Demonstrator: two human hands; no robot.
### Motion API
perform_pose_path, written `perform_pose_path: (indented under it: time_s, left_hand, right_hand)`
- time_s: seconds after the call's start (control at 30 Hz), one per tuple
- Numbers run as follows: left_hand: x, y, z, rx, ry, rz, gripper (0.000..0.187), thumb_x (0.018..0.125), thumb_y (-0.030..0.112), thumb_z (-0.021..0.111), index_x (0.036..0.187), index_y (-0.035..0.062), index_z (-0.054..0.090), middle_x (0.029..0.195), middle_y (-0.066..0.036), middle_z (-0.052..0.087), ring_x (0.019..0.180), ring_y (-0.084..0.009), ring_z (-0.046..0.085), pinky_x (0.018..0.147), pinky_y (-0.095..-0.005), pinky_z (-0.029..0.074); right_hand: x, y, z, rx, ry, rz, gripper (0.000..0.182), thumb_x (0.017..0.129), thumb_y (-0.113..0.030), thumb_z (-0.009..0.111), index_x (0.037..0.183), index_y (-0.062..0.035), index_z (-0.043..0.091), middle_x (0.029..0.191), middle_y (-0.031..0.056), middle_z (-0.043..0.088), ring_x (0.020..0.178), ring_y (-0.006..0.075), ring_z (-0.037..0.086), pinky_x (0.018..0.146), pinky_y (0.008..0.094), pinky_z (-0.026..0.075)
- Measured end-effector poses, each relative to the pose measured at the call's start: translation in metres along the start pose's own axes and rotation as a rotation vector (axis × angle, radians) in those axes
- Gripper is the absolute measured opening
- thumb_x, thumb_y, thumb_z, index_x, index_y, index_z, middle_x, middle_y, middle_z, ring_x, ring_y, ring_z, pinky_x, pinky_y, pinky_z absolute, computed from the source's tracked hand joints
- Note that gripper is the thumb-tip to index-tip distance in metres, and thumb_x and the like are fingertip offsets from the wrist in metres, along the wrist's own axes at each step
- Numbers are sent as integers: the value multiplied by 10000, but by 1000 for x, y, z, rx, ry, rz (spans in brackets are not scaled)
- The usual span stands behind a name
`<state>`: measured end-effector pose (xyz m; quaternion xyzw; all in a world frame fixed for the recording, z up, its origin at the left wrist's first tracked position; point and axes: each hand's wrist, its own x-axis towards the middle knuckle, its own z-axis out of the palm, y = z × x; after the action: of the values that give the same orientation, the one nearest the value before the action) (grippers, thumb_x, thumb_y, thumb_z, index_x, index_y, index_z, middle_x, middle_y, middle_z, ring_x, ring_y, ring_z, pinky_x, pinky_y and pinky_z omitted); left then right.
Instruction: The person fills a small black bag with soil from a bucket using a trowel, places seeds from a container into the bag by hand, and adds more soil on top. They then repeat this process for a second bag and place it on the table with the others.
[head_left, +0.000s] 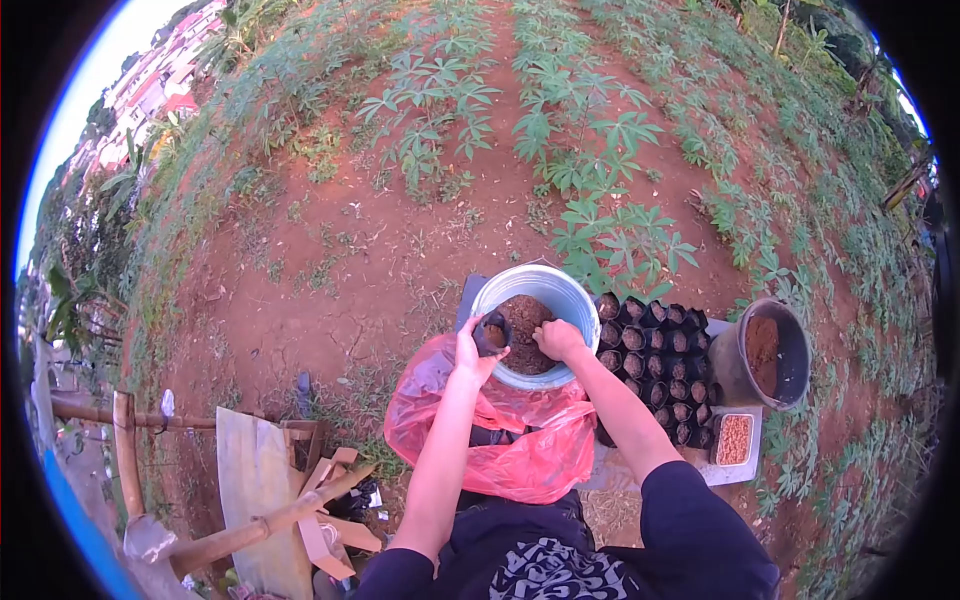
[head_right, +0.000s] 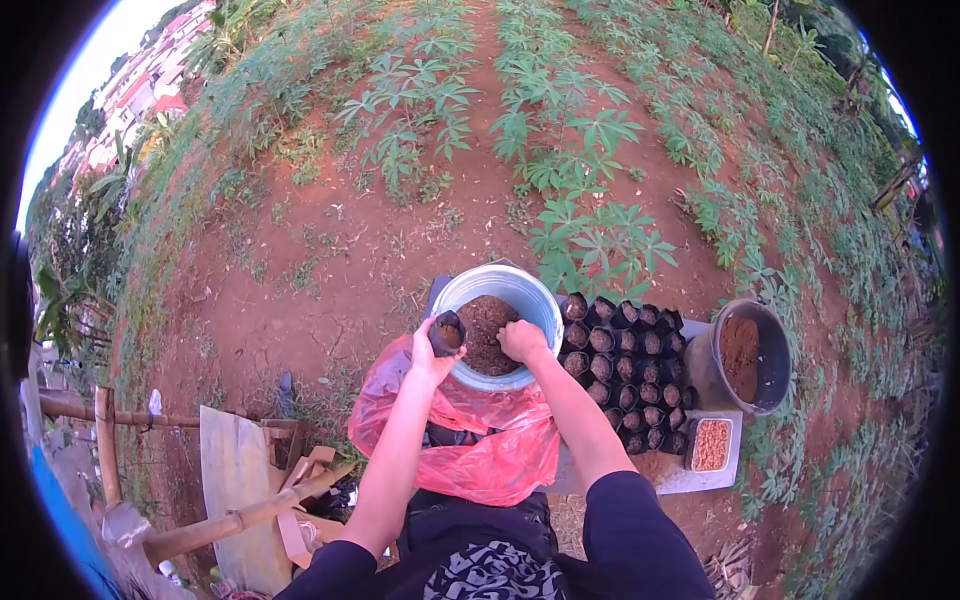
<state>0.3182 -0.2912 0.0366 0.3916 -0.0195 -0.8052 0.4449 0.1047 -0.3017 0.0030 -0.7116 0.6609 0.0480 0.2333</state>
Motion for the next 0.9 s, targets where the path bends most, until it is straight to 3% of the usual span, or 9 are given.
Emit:
perform_pose_path:
  time_s: [0.13,0.3,0.37,0.67,0.9]
  left_hand:
    - [-2,-2,-11,-61,-117,59,348,941,444,512,1061,148,650,986,-43,688,899,-226,661,643,-393,514]
    - [3,0,-11,-80,-122,72,368,965,437,466,1079,136,645,969,-55,693,889,-240,670,633,-396,522]
    - [2,0,-9,-68,-103,68,382,977,438,435,1089,134,638,967,-57,692,893,-242,670,641,-404,529]
    - [9,1,-4,8,-106,58,370,939,451,520,1085,130,632,976,-65,685,846,-223,651,639,-400,534]
    - [0,2,4,46,-65,24,382,943,460,519,1110,133,627,1015,-64,675,927,-231,644,661,-400,533]
  right_hand:
    - [-7,-5,-8,103,53,-60,450,956,-428,533,999,-8,686,915,242,706,914,414,684,847,504,536]
    - [-8,-6,-13,156,110,-87,451,954,-453,540,949,-25,684,836,242,694,867,412,684,814,518,531]
    - [-10,-7,-19,146,89,-75,446,957,-439,534,955,-23,693,873,234,704,894,404,686,838,511,529]
    - [-32,-17,-29,279,294,-26,423,947,-451,551,940,-51,689,808,231,695,815,426,681,763,529,535]
    - [-64,-14,-30,279,454,41,416,952,-454,566,929,-52,670,739,221,673,747,427,669,703,526,519]
